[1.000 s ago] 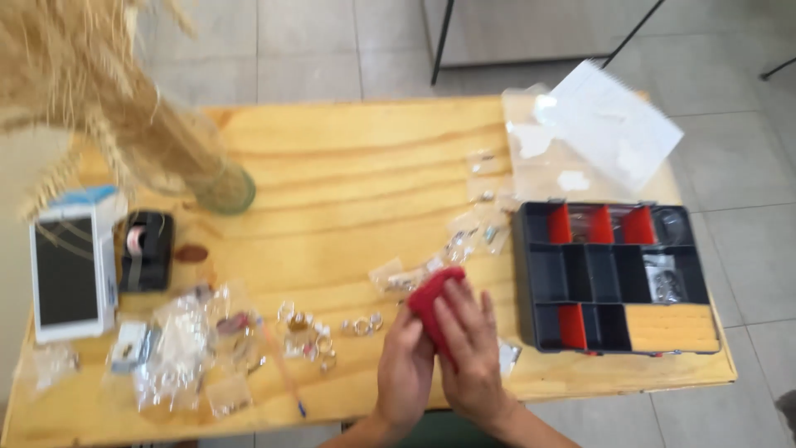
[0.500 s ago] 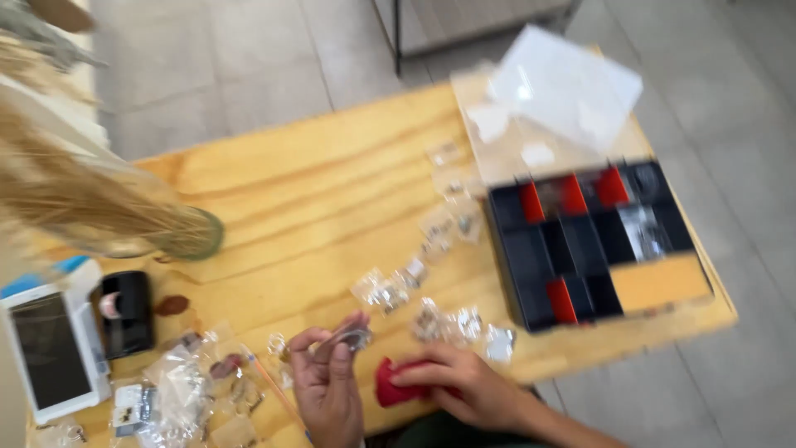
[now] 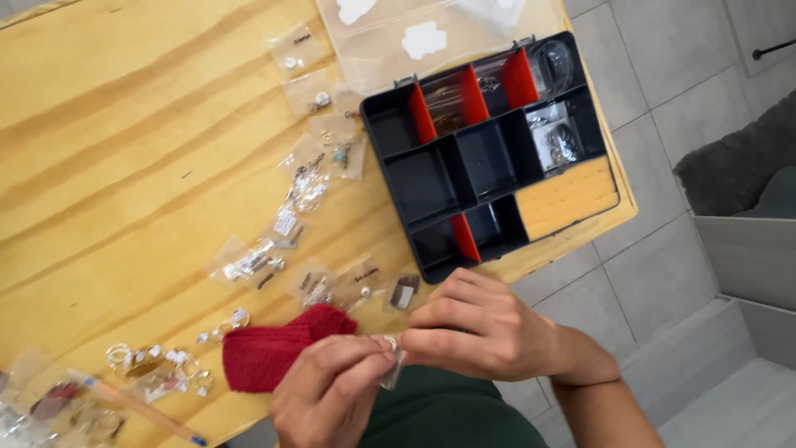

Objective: Sorting various jewelry components and accessories from plastic bags into a multi-compartment organizer box, including occasional cleaning with a cloth.

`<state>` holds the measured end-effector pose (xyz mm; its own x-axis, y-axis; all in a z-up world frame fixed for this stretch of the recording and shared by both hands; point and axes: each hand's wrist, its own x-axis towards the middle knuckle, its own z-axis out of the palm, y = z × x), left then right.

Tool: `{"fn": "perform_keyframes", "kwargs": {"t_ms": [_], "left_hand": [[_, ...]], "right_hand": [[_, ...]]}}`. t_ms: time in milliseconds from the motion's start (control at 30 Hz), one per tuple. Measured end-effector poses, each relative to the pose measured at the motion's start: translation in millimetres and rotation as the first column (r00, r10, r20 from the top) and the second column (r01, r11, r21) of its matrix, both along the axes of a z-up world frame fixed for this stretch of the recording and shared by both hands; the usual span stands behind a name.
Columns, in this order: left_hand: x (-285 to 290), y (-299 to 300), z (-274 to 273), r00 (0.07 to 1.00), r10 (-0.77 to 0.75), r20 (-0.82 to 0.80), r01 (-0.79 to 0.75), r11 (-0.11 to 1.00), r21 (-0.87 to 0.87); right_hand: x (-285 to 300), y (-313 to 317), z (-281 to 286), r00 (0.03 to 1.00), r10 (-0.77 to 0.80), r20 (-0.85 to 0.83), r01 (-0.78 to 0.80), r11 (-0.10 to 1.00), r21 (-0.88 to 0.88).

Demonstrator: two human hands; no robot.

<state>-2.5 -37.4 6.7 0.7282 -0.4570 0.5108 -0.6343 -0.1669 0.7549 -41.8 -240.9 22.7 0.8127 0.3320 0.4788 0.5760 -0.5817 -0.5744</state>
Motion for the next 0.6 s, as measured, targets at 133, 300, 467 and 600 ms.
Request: {"fn": "perform_keyframes", "kwargs": {"t_ms": [133,300,467,600], "left_hand": [[-6.9,-12.3,-4.0,1.000,0.026,-0.008,-0.026,0.999,0.022],[-16.7,-4.6,-16.0,0.976,0.111,-0.189,-0.097,0.992,0.081],[-18.6,-7.0,-20.5,0.977,0.163,-0.137,-0.153,0.985,0.080],[-17.7,-3.9,-22.1,0.983,0.160,-0.087,-0.153,0.985,0.084]], "right_hand": [[-1.3,-33.1,3.6,1.000,0.013,-0.017,-0.013,1.000,-0.018],[6.0,-144.4,7.5,0.843,-0.394,0.367,0.527,0.743,-0.412],[67.5,-192.9,-2.3,0.868,-0.454,0.200,0.485,0.692,-0.534],[88.9,-190.8,-15.9,0.779,-0.616,-0.115,0.419,0.648,-0.636]]}}
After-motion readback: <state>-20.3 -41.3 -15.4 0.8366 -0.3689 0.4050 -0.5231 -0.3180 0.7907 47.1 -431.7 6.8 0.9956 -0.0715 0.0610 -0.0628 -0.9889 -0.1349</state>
